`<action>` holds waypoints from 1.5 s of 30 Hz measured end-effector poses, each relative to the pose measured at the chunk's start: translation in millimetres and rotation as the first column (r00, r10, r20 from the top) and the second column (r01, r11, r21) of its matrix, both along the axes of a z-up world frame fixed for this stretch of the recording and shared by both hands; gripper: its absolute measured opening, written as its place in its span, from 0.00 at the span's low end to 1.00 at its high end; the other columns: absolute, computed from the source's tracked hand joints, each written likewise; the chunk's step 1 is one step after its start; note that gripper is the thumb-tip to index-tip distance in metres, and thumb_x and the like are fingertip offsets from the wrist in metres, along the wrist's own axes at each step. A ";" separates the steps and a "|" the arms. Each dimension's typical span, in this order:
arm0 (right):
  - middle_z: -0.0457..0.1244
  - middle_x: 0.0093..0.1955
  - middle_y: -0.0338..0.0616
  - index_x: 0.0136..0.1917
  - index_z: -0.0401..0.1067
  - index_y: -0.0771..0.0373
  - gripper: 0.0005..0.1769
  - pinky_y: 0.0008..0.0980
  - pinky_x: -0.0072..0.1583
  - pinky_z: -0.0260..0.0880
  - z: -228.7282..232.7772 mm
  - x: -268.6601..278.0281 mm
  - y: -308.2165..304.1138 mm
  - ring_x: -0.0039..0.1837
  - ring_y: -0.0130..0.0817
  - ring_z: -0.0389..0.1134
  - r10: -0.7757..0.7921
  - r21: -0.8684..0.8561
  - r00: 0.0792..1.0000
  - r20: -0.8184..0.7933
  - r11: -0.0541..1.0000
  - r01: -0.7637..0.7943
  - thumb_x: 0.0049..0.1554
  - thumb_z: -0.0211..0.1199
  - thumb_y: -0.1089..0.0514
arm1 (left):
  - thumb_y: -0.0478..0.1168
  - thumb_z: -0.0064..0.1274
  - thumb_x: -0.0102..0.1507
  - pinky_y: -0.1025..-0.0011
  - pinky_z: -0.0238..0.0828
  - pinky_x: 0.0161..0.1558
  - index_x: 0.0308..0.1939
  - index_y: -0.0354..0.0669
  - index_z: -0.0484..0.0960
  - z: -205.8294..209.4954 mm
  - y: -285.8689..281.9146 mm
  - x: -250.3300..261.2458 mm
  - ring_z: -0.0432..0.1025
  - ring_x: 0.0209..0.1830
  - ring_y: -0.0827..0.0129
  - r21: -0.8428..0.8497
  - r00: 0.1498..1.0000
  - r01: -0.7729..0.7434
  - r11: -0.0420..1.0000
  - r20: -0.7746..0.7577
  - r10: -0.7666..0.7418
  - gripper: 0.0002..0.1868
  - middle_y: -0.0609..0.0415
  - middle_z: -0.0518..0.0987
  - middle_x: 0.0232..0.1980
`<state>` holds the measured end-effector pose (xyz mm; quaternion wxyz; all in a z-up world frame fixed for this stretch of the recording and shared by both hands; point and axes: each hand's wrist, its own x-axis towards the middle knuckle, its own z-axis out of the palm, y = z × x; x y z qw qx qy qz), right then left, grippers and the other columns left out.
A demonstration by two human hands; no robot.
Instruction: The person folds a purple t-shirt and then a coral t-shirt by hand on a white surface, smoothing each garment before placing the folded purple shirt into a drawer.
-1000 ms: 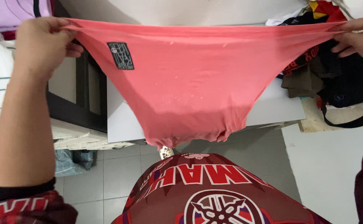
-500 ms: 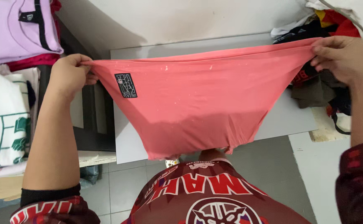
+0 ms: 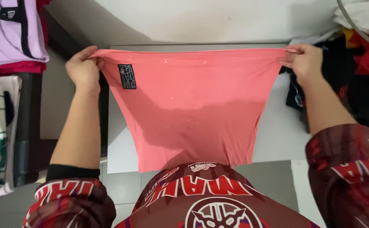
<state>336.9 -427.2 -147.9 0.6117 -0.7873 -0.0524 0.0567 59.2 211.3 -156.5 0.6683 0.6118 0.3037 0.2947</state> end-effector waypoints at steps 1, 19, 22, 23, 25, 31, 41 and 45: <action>0.66 0.54 0.53 0.58 0.71 0.75 0.14 0.42 0.52 0.82 -16.0 11.9 2.3 0.49 0.46 0.75 -0.016 0.016 1.000 -0.024 1.000 0.016 0.59 0.53 0.76 | 0.20 0.42 0.61 0.78 0.79 0.38 0.51 0.28 0.85 -14.7 0.3 4.4 0.78 0.35 0.73 0.017 0.999 -0.033 0.999 0.024 0.032 0.19 0.49 0.85 0.46; 0.52 0.78 0.66 0.78 0.55 0.71 0.32 0.55 0.77 0.49 -141.9 -116.8 162.5 0.79 0.62 0.52 0.196 -0.474 0.850 0.489 0.878 0.070 0.64 0.58 0.65 | 0.38 0.49 0.70 0.54 0.60 0.75 0.66 0.42 0.75 -94.9 -176.7 36.2 0.66 0.72 0.50 0.569 0.742 0.489 0.661 -0.670 0.029 0.19 0.42 0.72 0.69; 0.56 0.75 0.58 0.75 0.60 0.66 0.26 0.54 0.76 0.55 -127.3 -188.6 228.7 0.76 0.60 0.56 0.490 -0.499 0.791 0.365 0.821 -0.278 0.65 0.53 0.61 | 0.42 0.42 0.66 0.48 0.46 0.76 0.75 0.46 0.66 -108.6 -243.6 31.0 0.53 0.80 0.54 0.680 0.753 0.647 0.346 -0.642 -0.146 0.31 0.48 0.63 0.79; 0.57 0.75 0.61 0.74 0.61 0.66 0.28 0.54 0.74 0.53 -119.3 -200.1 235.3 0.75 0.63 0.55 0.586 -0.533 0.792 0.172 0.731 -0.425 0.61 0.53 0.60 | 0.46 0.40 0.67 0.47 0.42 0.77 0.77 0.44 0.63 -112.1 -250.9 32.8 0.51 0.81 0.57 0.684 0.732 0.672 0.284 -0.670 -0.120 0.33 0.49 0.60 0.80; 0.58 0.75 0.55 0.73 0.64 0.63 0.26 0.56 0.76 0.48 -113.9 -190.1 231.1 0.76 0.55 0.57 0.702 -0.751 0.643 0.305 0.593 -0.291 0.63 0.53 0.56 | 0.52 0.37 0.67 0.44 0.33 0.77 0.79 0.49 0.56 -113.9 -246.6 34.5 0.46 0.82 0.59 0.597 0.631 0.770 0.225 -0.765 -0.129 0.36 0.52 0.54 0.82; 0.59 0.76 0.42 0.67 0.68 0.54 0.21 0.56 0.83 0.39 -133.3 -88.3 138.4 0.80 0.43 0.53 0.543 -0.889 0.827 0.149 0.439 -0.128 0.63 0.49 0.50 | 0.60 0.28 0.71 0.43 0.25 0.75 0.81 0.62 0.45 -87.5 -130.5 34.1 0.39 0.83 0.61 0.435 0.435 0.838 0.328 -0.897 0.077 0.35 0.59 0.45 0.84; 0.51 0.83 0.55 0.81 0.51 0.66 0.31 0.51 0.84 0.39 -154.3 -97.0 148.4 0.85 0.50 0.48 0.398 -0.450 0.877 0.267 0.857 -0.252 0.69 0.43 0.54 | 0.54 0.37 0.71 0.46 0.36 0.78 0.80 0.51 0.55 -99.0 -160.2 28.9 0.46 0.83 0.53 0.618 0.689 0.640 0.456 -0.725 0.015 0.34 0.48 0.56 0.83; 0.59 0.71 0.59 0.70 0.63 0.67 0.28 0.54 0.77 0.47 -137.2 -175.0 191.2 0.76 0.56 0.56 0.791 -0.748 0.595 0.141 0.479 -0.460 0.58 0.58 0.56 | 0.56 0.36 0.70 0.46 0.30 0.80 0.81 0.54 0.52 -95.0 -231.8 19.8 0.43 0.85 0.59 0.439 0.438 0.898 0.003 -0.897 -0.061 0.36 0.51 0.50 0.84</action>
